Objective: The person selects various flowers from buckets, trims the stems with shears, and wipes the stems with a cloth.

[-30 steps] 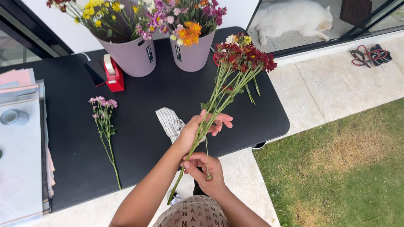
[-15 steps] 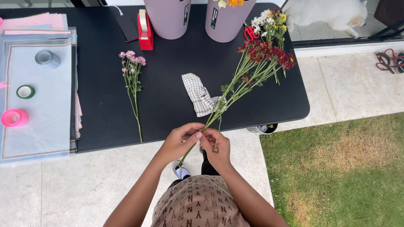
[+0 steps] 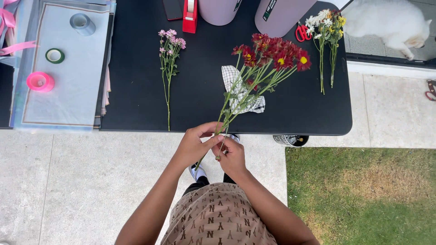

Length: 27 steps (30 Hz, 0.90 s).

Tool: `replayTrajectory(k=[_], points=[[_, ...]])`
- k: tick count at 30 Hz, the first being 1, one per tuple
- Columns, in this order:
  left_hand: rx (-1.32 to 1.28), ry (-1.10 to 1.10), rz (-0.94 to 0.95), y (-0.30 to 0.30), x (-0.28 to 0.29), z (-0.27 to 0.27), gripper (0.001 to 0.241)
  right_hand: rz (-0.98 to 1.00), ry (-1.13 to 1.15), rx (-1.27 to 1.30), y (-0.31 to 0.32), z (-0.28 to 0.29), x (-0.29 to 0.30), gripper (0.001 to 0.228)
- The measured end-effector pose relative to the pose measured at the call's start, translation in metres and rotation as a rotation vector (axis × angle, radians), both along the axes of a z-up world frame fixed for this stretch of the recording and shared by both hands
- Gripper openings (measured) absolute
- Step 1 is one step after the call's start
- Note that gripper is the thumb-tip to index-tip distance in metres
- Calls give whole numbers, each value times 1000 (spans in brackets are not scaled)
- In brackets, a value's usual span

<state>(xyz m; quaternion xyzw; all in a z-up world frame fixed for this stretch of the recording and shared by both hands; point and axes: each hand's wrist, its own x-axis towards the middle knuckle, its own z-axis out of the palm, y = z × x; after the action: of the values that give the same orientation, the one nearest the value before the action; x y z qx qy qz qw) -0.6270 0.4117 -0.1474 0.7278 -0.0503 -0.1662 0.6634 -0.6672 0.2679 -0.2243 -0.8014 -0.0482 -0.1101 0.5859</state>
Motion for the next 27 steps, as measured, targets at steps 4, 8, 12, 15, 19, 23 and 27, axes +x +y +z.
replayTrajectory(k=[4,8,12,15,19,23,27], points=[[-41,22,50,8,0,-8,30,93,35,-39,9,1,3,5],[-36,9,139,13,-3,-18,27,217,86,29,13,6,6,6],[-70,31,253,15,-4,-31,26,333,115,47,11,16,16,13],[-104,69,326,21,-5,-37,26,405,205,-31,1,15,26,18],[-138,101,410,24,-7,-42,25,407,300,-171,-23,-4,45,22],[-69,73,517,18,-17,-46,26,378,333,-242,-47,-16,65,22],[-29,47,604,8,-24,-34,27,336,336,-358,-67,-15,100,25]])
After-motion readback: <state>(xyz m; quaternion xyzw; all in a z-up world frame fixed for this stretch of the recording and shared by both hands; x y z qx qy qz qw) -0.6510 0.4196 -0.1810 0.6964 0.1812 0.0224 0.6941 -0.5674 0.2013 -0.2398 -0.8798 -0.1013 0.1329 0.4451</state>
